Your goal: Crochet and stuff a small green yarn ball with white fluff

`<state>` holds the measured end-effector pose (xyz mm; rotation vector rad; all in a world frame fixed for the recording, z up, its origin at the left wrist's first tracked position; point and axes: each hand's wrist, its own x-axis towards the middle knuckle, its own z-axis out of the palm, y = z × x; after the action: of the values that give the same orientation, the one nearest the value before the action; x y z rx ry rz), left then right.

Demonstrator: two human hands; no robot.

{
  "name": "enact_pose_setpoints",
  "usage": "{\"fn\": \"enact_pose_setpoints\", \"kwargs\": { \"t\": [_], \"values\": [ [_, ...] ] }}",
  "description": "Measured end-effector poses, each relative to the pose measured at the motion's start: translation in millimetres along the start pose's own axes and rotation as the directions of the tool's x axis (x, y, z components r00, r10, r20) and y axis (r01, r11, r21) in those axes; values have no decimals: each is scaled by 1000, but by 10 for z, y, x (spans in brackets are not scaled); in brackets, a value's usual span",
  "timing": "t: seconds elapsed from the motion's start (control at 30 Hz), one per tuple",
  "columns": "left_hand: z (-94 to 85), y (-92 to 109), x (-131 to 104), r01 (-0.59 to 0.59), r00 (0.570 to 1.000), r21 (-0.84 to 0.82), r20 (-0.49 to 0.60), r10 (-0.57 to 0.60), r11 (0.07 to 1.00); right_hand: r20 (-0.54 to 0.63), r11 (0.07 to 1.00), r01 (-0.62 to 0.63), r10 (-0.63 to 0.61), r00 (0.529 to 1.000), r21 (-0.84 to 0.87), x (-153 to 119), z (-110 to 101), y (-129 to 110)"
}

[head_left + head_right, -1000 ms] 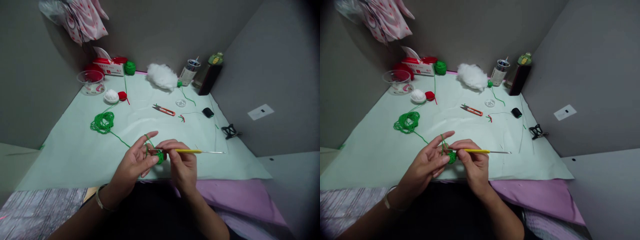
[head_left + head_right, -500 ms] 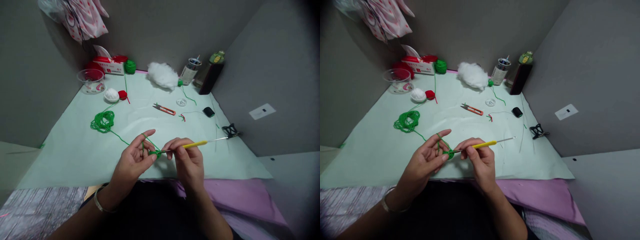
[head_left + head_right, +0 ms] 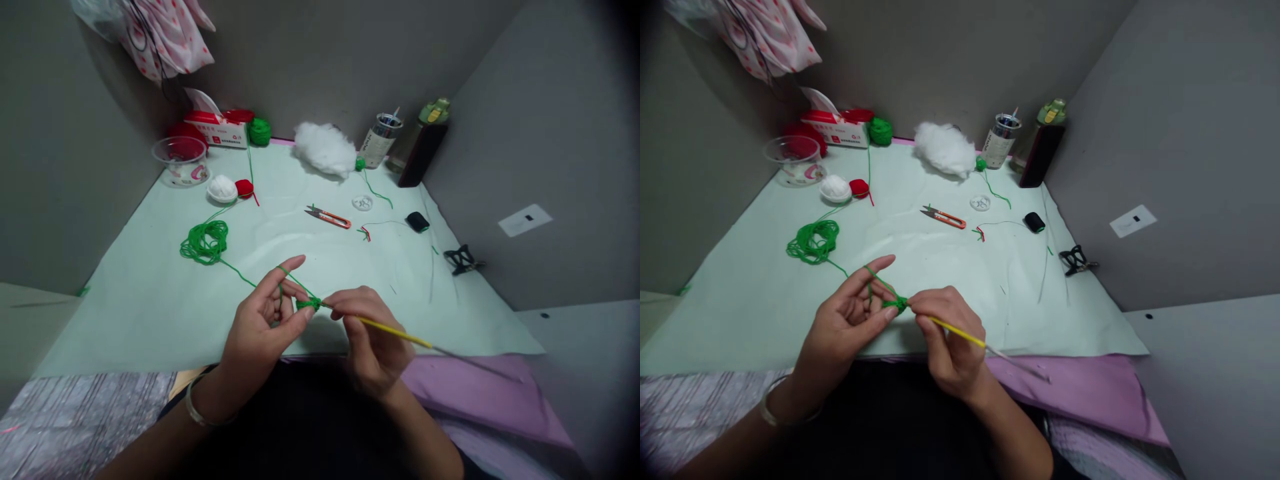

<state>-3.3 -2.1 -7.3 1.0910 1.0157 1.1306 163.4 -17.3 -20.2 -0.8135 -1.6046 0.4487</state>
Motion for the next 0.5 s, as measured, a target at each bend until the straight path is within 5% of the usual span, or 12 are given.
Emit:
{"fn": "enact_pose_setpoints", "kwargs": {
  "t": [0.27, 0.5],
  "values": [
    [-60, -38, 26, 33, 997, -74, 78, -27, 997, -79, 919, -244, 280, 957, 311, 25, 44, -45],
    [-47, -28, 15, 9, 999, 7, 47, -9, 1000, -9, 956, -180, 187, 982, 232, 10, 33, -32]
  ]
}}
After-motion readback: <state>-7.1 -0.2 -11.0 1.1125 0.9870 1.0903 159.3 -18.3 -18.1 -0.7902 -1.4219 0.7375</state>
